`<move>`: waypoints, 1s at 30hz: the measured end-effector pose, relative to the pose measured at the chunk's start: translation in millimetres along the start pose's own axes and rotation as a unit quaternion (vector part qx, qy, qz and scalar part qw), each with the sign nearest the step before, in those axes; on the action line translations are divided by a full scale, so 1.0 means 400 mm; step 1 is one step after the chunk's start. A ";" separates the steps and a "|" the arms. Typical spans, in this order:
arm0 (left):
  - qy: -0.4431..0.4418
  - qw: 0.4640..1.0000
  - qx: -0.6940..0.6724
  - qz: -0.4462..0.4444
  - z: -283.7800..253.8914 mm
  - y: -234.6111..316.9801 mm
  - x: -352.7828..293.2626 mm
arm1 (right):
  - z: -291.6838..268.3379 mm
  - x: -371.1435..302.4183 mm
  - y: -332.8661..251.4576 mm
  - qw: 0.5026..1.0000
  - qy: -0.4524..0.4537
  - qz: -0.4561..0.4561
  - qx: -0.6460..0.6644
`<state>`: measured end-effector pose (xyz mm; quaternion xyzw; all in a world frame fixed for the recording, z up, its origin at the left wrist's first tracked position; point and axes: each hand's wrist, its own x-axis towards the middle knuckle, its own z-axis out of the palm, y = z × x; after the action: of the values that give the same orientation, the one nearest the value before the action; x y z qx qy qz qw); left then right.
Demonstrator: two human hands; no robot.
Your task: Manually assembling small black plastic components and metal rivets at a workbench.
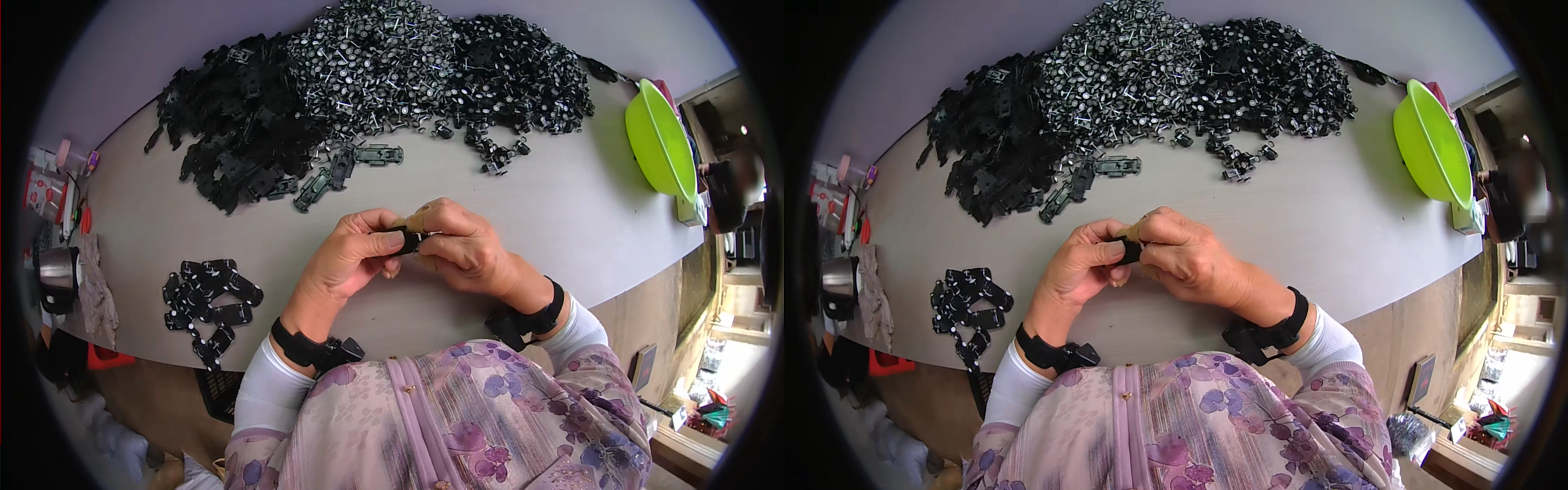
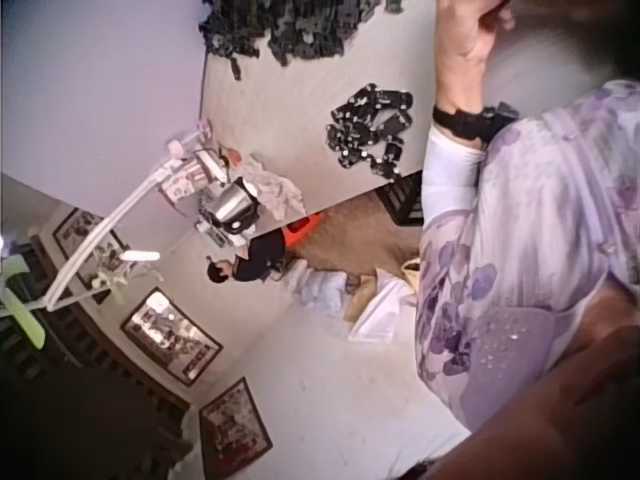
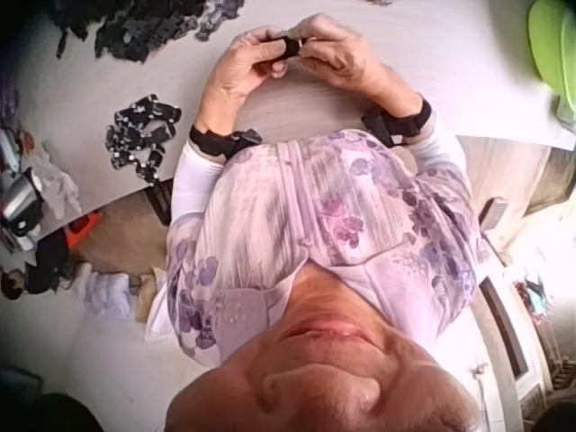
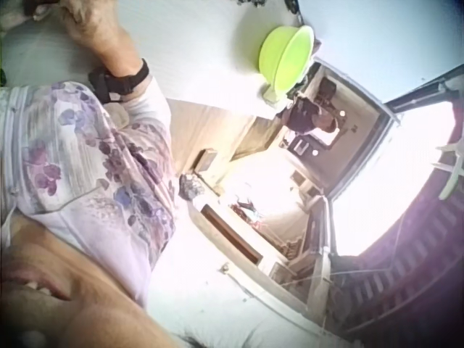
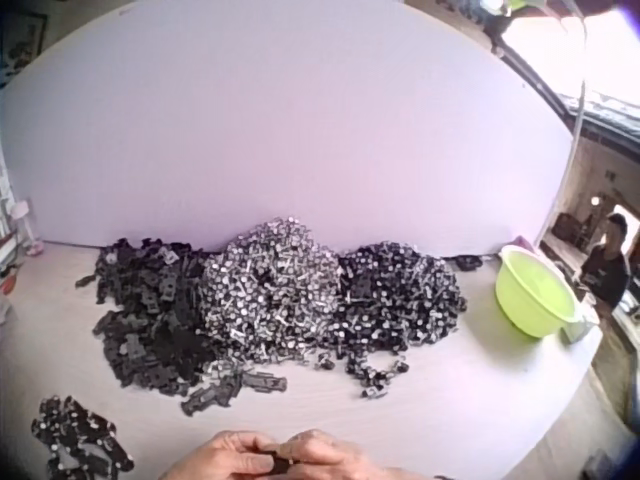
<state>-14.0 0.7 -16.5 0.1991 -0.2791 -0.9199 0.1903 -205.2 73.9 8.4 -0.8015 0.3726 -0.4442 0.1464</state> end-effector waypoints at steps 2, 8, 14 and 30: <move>0.000 1.000 -0.003 0.002 -0.001 -0.002 0.002 | 0.007 0.005 -0.010 0.999 -0.007 0.004 -0.036; 0.087 0.993 0.076 0.014 0.023 0.013 0.008 | -0.084 0.004 0.032 0.988 -0.011 0.155 0.018; 0.093 0.989 0.115 0.019 0.017 0.018 0.005 | -0.159 -0.058 0.141 0.920 -0.029 0.217 -0.325; 0.060 0.997 0.043 0.003 0.019 0.006 0.016 | -0.016 0.004 0.005 0.967 0.047 0.204 0.144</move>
<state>-22.2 -0.8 -11.0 0.2612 -0.3069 -0.8930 0.2005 -210.8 71.8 11.6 -0.6574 0.4668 -0.4910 0.3299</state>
